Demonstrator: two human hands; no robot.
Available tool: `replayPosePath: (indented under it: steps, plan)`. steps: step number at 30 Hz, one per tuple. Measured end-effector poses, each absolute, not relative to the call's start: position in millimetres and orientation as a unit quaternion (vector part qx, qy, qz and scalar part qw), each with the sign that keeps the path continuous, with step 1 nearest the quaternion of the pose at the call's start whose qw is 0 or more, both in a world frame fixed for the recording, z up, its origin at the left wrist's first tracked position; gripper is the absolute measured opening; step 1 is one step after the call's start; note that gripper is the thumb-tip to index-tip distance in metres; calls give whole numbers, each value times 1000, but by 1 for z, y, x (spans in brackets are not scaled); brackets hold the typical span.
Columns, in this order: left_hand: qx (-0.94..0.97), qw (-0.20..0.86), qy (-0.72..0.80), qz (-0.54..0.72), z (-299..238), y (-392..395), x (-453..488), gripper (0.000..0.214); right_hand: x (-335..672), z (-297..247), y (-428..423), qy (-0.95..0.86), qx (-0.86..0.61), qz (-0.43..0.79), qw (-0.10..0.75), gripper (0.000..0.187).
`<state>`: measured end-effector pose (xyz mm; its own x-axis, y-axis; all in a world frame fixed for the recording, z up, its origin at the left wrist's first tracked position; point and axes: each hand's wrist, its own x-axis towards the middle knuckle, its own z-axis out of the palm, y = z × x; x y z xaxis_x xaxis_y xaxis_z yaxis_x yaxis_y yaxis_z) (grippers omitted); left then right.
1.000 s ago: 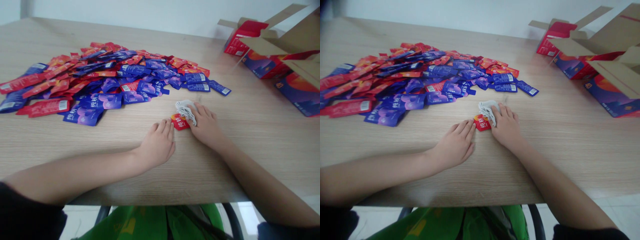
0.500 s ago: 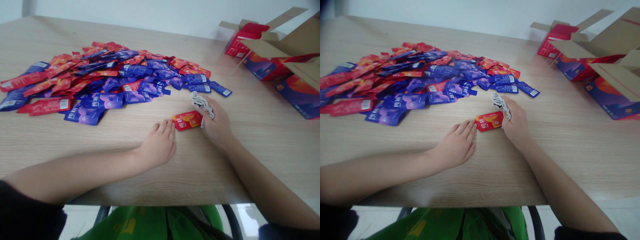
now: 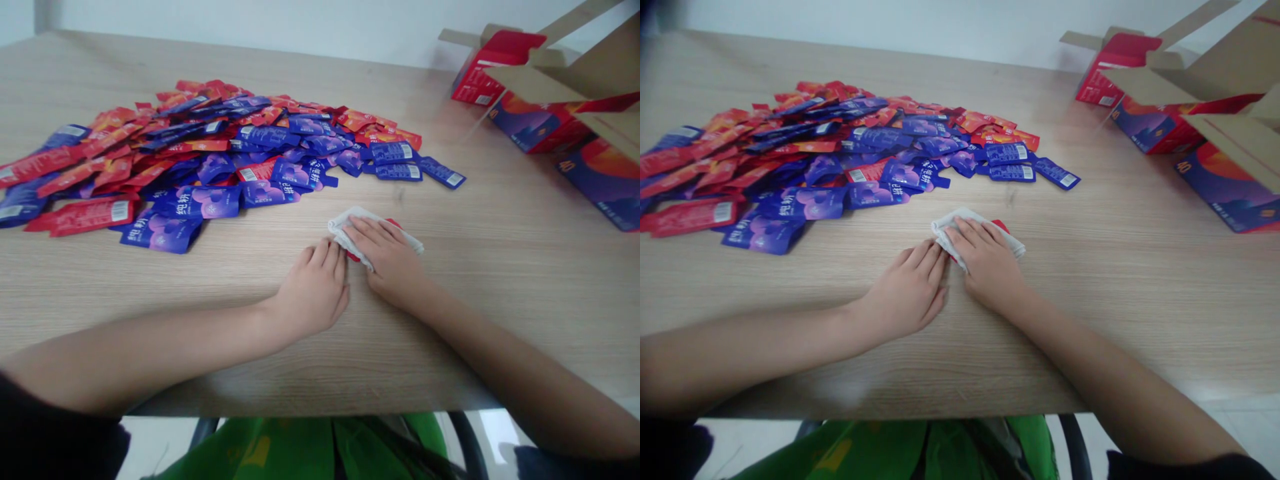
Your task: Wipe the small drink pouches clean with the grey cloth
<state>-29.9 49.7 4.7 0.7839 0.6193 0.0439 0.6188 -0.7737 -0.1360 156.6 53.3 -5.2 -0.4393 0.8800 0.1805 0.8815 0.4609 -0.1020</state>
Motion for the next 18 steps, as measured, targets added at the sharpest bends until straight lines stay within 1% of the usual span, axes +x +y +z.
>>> replayPosePath:
  steps: [7,18]
  plan:
    - [-942,69,-329,13,4,50,-30,60,171,-5,57,-799,-592,-14,103,61]
    - [-941,60,-332,9,4,49,-30,61,177,-7,60,-772,-625,-11,114,60]
